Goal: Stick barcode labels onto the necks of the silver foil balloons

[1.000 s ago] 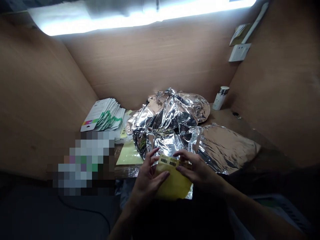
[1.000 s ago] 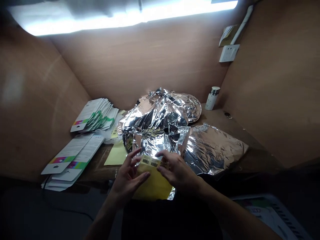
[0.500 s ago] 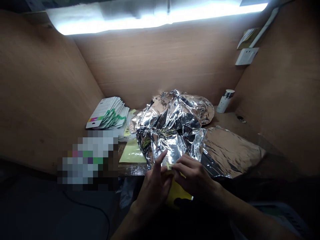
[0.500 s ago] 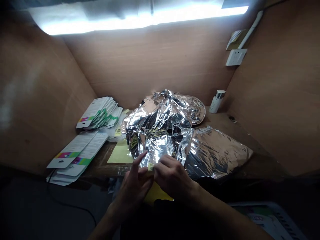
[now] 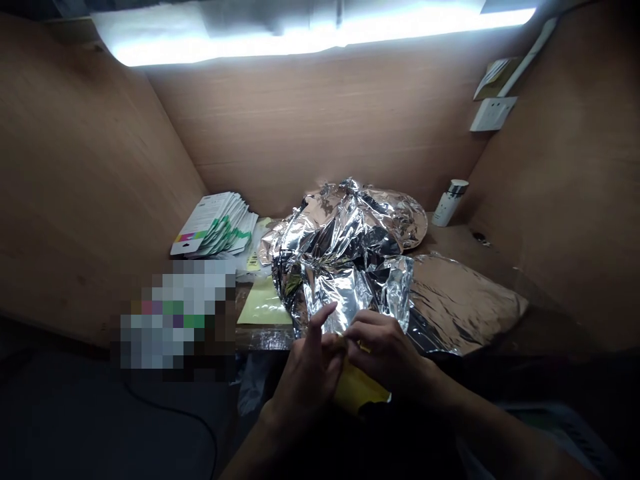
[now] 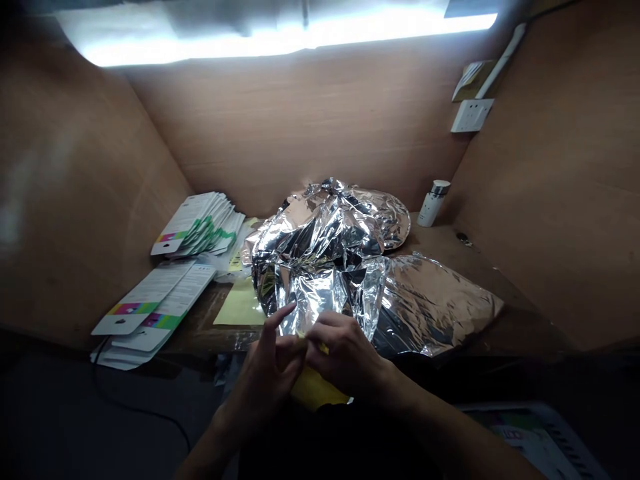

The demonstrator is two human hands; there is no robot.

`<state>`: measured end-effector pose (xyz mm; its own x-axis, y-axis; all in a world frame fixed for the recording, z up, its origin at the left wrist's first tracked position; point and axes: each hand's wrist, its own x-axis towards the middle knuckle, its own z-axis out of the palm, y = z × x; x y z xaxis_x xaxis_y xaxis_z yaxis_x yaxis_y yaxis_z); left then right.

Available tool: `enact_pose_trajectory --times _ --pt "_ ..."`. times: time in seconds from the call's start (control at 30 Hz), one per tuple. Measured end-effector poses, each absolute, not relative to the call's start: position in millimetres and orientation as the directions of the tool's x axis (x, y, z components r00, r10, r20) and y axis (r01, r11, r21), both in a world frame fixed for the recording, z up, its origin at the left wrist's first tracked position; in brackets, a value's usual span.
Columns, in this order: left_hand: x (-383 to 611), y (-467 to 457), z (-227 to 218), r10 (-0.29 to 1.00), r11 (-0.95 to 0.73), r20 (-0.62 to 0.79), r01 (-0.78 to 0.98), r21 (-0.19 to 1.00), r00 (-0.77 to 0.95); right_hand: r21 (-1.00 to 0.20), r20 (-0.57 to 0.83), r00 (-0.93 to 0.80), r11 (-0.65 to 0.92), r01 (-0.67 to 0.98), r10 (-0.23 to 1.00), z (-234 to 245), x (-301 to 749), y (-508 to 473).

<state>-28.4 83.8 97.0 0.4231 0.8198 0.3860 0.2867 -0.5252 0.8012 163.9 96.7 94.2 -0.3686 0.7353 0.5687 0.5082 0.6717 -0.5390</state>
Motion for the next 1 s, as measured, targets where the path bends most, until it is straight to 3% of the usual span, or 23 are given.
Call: enact_pose_trajectory --times 0.1,0.2,0.37,0.47,0.8,1.0 --pt "-30 86 94 0.846 -0.471 0.338 0.278 0.837 0.413 -0.712 0.454 -0.282 0.534 0.455 0.845 98 168 104" --pt "-32 88 94 0.886 -0.386 0.278 0.259 0.885 0.372 -0.778 0.418 -0.274 0.497 0.384 0.866 101 171 105" --pt "-33 86 96 0.868 -0.442 0.333 0.268 0.856 0.367 -0.581 0.596 -0.373 0.702 0.412 0.711 96 166 97" --pt "-33 85 97 0.854 -0.477 0.361 0.287 0.831 0.375 -0.597 0.606 -0.369 0.709 0.375 0.705 93 163 97" --pt "-34 82 94 0.865 -0.445 0.331 0.273 0.853 0.378 -0.846 0.39 -0.288 0.463 0.262 0.875 99 160 98" --pt "-39 78 91 0.895 -0.356 0.24 0.279 0.892 0.376 -0.984 0.167 -0.233 0.177 0.024 0.958 97 161 102"
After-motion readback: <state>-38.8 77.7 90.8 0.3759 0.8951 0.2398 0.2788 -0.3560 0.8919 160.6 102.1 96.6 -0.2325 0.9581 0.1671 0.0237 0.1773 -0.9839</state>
